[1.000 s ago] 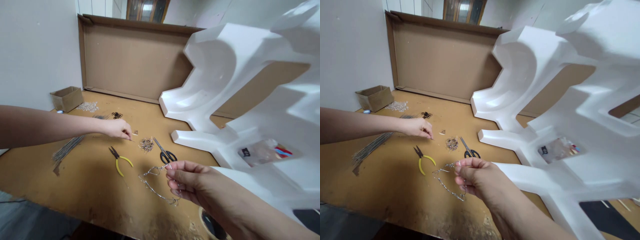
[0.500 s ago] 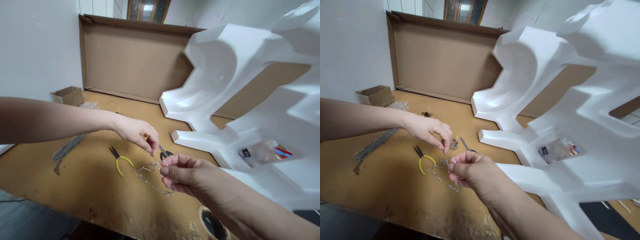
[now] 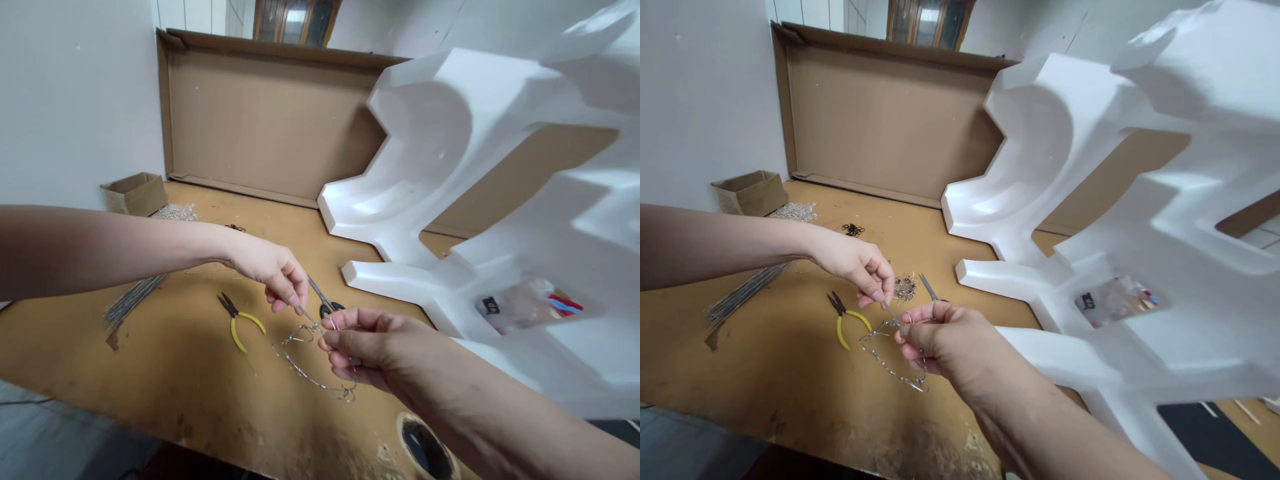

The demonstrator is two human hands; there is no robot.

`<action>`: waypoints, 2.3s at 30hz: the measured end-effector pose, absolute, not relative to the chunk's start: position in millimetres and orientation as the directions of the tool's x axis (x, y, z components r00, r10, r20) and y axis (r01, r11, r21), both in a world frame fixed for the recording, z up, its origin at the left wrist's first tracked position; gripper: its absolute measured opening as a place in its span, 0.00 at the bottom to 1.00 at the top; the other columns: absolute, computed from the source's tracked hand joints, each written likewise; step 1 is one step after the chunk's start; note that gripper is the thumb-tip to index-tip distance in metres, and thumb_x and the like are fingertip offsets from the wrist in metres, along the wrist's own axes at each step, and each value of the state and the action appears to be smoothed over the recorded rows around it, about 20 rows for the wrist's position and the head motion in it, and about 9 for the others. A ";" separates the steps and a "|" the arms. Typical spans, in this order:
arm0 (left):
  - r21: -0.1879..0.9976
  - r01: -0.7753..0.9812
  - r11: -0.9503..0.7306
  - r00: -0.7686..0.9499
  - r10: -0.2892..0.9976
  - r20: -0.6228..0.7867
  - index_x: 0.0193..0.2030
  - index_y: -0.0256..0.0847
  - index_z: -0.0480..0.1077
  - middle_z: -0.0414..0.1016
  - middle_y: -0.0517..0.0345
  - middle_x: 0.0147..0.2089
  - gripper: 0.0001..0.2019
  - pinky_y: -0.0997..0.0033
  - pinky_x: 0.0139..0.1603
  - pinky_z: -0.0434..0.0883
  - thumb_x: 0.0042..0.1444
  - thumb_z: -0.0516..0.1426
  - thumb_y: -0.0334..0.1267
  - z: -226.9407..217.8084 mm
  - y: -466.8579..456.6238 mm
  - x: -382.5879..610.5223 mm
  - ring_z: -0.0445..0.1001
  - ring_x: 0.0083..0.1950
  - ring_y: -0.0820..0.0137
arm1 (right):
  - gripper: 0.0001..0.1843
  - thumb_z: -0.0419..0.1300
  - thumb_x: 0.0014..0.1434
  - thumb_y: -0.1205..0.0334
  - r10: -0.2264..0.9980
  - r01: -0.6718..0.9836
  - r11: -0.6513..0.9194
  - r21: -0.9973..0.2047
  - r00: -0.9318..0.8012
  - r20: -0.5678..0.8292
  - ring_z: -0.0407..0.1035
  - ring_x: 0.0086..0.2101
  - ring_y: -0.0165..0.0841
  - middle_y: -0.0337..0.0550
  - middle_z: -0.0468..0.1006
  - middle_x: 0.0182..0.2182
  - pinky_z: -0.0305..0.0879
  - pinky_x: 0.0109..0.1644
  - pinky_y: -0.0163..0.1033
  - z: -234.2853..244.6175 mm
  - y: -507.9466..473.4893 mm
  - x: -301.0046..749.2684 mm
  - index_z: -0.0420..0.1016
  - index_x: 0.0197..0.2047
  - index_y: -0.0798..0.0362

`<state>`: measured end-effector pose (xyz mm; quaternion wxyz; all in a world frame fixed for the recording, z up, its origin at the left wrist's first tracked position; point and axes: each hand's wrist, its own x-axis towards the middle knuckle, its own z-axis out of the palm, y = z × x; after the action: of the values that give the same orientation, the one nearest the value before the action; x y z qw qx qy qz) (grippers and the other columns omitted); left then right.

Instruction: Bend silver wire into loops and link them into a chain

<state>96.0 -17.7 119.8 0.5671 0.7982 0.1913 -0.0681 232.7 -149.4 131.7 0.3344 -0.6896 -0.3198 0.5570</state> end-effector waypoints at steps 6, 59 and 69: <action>0.766 0.434 -0.474 0.896 0.314 -0.313 0.26 0.39 0.64 0.73 0.64 0.23 0.05 0.75 0.33 0.62 0.52 0.52 0.31 129.1 -37.8 95.6 0.67 0.27 0.76 | 0.07 0.60 0.44 0.75 0.799 0.040 -0.584 -0.811 0.203 -0.566 0.65 0.20 0.25 0.40 0.73 0.21 0.66 0.27 0.30 127.4 -149.8 235.9 0.69 0.22 0.55; 0.819 0.483 0.310 0.668 0.473 -0.574 0.20 0.35 0.62 0.63 0.66 0.17 0.09 0.77 0.26 0.61 0.48 0.54 0.27 106.6 -57.3 108.6 0.60 0.19 0.81 | 0.06 0.63 0.43 0.76 0.732 -0.074 -0.621 -0.780 0.303 -0.611 0.67 0.18 0.23 0.39 0.74 0.18 0.69 0.27 0.27 116.2 -152.4 235.3 0.72 0.23 0.57; 0.870 0.354 0.343 0.761 0.435 -0.481 0.21 0.37 0.61 0.65 0.67 0.18 0.09 0.75 0.28 0.63 0.47 0.58 0.32 98.7 -53.9 106.2 0.61 0.20 0.81 | 0.06 0.61 0.46 0.75 0.739 -0.105 -0.608 -0.787 0.286 -0.610 0.68 0.20 0.23 0.37 0.73 0.19 0.68 0.27 0.26 111.0 -156.2 234.9 0.71 0.24 0.55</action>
<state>106.2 -53.9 98.7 0.7435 0.5727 0.3443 0.0271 234.9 -156.2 111.0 0.3812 -0.7055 -0.2246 0.5536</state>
